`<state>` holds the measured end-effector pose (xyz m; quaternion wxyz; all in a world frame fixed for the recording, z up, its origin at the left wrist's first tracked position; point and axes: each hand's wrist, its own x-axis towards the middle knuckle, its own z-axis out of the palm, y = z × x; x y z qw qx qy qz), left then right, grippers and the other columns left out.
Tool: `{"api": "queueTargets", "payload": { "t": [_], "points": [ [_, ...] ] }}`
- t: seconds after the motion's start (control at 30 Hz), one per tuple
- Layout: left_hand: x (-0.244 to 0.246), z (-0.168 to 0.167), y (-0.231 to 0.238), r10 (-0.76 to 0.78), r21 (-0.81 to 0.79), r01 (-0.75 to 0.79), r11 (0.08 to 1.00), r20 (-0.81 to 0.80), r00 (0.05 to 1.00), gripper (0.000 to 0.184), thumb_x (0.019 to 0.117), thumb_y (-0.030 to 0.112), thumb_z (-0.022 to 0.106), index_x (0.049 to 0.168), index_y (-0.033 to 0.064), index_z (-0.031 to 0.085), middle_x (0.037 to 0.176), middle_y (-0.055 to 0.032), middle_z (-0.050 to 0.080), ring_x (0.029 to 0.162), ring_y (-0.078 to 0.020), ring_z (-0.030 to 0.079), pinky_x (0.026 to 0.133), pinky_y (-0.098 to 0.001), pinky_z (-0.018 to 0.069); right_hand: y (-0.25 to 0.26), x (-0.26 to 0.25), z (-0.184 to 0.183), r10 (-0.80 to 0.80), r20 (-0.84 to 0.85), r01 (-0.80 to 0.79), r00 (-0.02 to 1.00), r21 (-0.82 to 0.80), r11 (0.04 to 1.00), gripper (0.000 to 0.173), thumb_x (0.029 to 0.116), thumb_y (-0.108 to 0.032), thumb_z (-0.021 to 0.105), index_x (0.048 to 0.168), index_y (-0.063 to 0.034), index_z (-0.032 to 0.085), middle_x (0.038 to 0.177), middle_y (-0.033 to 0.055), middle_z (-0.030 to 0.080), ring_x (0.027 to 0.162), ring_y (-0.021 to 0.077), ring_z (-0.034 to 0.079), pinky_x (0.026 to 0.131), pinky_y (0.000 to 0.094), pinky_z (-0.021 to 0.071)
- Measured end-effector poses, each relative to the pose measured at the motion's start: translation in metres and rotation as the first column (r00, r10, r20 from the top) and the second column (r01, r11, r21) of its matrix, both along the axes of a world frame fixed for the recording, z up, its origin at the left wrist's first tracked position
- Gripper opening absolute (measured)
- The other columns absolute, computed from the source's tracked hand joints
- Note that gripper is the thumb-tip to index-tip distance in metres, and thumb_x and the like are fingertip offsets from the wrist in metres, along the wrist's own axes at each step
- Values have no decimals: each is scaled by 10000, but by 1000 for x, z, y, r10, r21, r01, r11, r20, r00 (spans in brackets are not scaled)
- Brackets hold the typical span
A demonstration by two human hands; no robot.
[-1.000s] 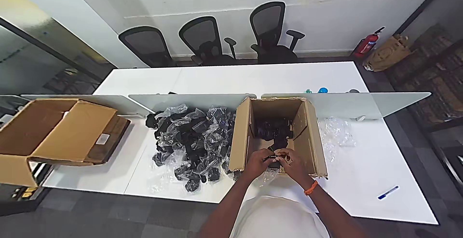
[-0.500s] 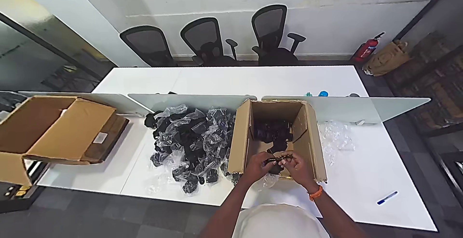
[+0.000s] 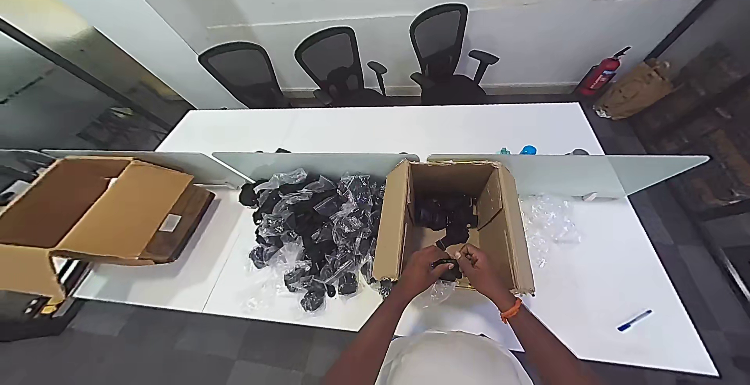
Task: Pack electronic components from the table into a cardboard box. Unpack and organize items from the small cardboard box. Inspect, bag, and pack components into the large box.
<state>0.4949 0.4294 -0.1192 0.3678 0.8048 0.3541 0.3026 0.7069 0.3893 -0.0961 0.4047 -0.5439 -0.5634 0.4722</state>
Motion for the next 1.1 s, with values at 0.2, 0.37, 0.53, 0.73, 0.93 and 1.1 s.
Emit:
{"api": "queueTargets", "payload": {
  "t": [0.2, 0.37, 0.53, 0.73, 0.93, 1.1],
  "points": [
    [2, 2, -1, 31, -9, -31, 999, -37, 999, 282, 1016, 350, 638, 1094, 101, 744, 1064, -52, 737, 1027, -132, 694, 962, -354, 563, -2, -1, 0, 5, 41, -5, 999, 22, 1000, 217, 1051, -257, 511, 1044, -66, 613, 756, 18, 583, 635, 111, 572, 598, 285, 509],
    [3, 2, 0, 30, -19, -31, 999, -19, 999, 264, 1020, 331, 630, 1092, 104, 745, 1073, -51, 736, 1033, -133, 690, 965, -363, 559, -8, 4, -7, 38, 2, -37, 999, 199, 979, 222, 945, -154, 657, 1135, -40, 668, 1064, 70, 671, 870, 118, 654, 768, 284, 581],
    [3, 4, 0, 60, -39, -61, 997, -18, 998, 298, 961, 364, 714, 1108, 106, 743, 1082, -54, 730, 1033, -140, 685, 967, -362, 557, -6, 2, -2, -35, 115, 25, 993, 92, 995, 211, 1003, -272, 631, 1019, -72, 697, 872, 19, 686, 741, 83, 642, 694, 258, 560],
    [2, -1, -3, 35, -17, -35, 999, -18, 999, 274, 946, 324, 730, 1107, 102, 744, 1099, -54, 733, 1043, -135, 690, 975, -364, 561, -2, -1, 0, -1, 295, 5, 955, -15, 1000, 463, 1080, -388, 422, 748, -112, 590, 625, 10, 508, 580, 145, 526, 580, 365, 460],
    [2, 4, -5, 29, -20, -30, 999, -30, 999, 259, 999, 333, 651, 1096, 112, 746, 1070, -41, 738, 1024, -126, 692, 951, -360, 567, -5, -2, -3, -63, 257, 66, 964, -2, 998, 365, 1061, -392, 462, 920, -94, 621, 684, 20, 534, 602, 147, 535, 588, 367, 479],
    [1, 2, -1, 49, -110, -41, 993, 66, 997, 227, 976, 269, 681, 1093, 91, 759, 1067, -54, 748, 1011, -122, 699, 953, -357, 568, -10, 4, -4, 66, 93, -81, 993, 169, 982, 447, 958, -286, 669, 1339, -59, 609, 1288, 109, 616, 999, 146, 651, 787, 300, 582]
  ]
}}
